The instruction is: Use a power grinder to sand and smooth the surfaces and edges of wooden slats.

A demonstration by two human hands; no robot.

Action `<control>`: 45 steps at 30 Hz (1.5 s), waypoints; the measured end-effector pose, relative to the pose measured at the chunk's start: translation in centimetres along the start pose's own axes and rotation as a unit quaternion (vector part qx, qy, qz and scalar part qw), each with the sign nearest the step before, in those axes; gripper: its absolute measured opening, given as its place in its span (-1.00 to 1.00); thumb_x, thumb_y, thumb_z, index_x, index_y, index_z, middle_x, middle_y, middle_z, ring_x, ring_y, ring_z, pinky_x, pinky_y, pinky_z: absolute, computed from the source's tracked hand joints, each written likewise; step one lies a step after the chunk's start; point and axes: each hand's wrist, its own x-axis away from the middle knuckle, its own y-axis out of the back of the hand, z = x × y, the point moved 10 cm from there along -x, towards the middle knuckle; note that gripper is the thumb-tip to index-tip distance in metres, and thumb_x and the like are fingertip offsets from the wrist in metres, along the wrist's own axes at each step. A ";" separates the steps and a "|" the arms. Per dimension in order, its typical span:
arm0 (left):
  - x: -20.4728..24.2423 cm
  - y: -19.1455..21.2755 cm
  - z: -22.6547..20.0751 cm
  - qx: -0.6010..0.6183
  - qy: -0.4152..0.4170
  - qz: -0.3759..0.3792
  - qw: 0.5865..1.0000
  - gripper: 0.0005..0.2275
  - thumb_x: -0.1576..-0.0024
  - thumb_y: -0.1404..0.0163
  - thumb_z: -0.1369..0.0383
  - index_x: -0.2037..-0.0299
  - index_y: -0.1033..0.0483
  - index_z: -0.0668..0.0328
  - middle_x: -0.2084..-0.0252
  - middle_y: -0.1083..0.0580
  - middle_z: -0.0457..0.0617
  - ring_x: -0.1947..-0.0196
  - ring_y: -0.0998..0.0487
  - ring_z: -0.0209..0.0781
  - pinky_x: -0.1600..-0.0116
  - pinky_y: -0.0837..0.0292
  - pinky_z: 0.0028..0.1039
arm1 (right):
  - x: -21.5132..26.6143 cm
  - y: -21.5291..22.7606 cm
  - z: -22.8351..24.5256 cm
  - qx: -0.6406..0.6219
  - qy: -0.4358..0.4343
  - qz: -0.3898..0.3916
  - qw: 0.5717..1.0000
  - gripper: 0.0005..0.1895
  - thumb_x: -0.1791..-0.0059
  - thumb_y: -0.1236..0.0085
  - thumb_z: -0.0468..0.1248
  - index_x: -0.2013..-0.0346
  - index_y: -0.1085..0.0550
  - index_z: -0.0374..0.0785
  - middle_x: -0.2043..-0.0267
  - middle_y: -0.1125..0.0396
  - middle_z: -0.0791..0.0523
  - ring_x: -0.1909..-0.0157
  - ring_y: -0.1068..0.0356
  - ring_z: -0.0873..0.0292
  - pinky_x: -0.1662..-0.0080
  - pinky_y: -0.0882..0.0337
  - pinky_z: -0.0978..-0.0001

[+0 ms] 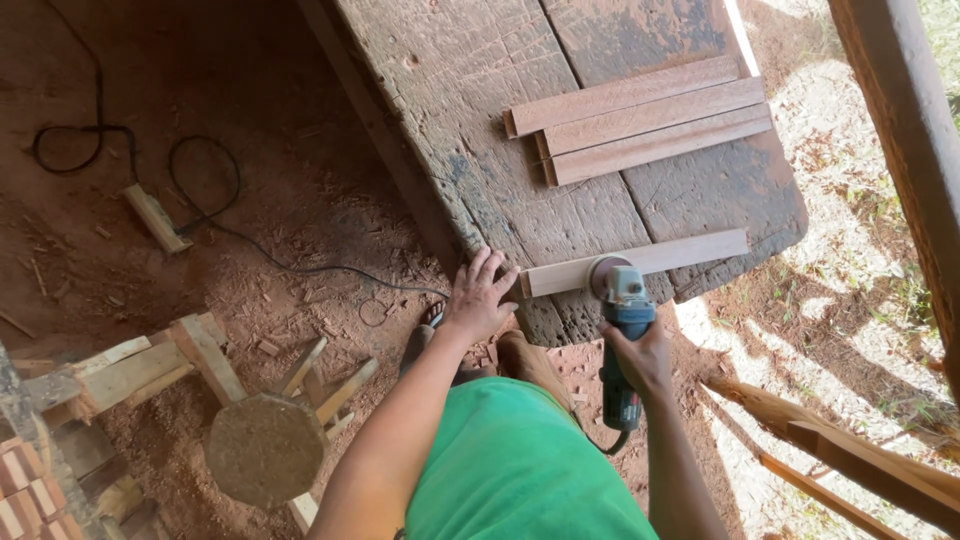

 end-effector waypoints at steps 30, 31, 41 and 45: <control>0.0 -0.4 0.4 0.005 0.004 0.004 1.000 -0.43 -0.13 -0.06 -0.02 -0.38 -0.30 -0.26 -0.48 -0.05 0.03 -0.56 0.14 0.10 -0.39 -0.13 0.09 | 0.1 -3.8 1.9 0.115 0.018 0.057 0.992 -0.12 0.31 -0.45 0.23 -0.10 -0.36 -0.18 0.14 -0.42 -0.24 -0.03 -0.44 -0.33 -0.04 -0.38 -0.18; -0.1 -0.4 0.4 0.004 0.006 0.005 1.000 -0.43 -0.13 -0.05 -0.03 -0.37 -0.30 -0.27 -0.48 -0.05 0.02 -0.56 0.15 0.09 -0.39 -0.13 0.09 | 0.4 -3.5 2.3 0.105 0.017 0.054 0.993 -0.12 0.30 -0.45 0.22 -0.09 -0.35 -0.23 0.14 -0.41 -0.27 -0.03 -0.42 -0.36 -0.04 -0.37 -0.20; 0.2 0.5 -0.1 0.000 -0.008 -0.009 1.000 -0.43 -0.10 -0.07 -0.03 -0.35 -0.34 -0.26 -0.45 -0.09 0.04 -0.55 0.10 0.10 -0.36 -0.15 0.06 | 3.1 -5.4 5.1 0.109 0.032 0.080 0.990 -0.10 0.32 -0.45 0.18 -0.17 -0.35 -0.13 0.04 -0.41 -0.27 -0.11 -0.40 -0.37 -0.09 -0.38 -0.20; 0.0 0.9 -0.3 -0.001 -0.004 -0.008 1.000 -0.42 -0.08 -0.07 -0.08 -0.33 -0.35 -0.25 -0.46 -0.10 0.04 -0.54 0.09 0.10 -0.35 -0.15 0.05 | 2.0 -5.1 4.0 0.116 0.012 0.089 0.989 -0.02 0.35 -0.44 0.22 -0.26 -0.30 0.00 0.01 -0.43 -0.23 -0.15 -0.40 -0.30 -0.16 -0.38 -0.14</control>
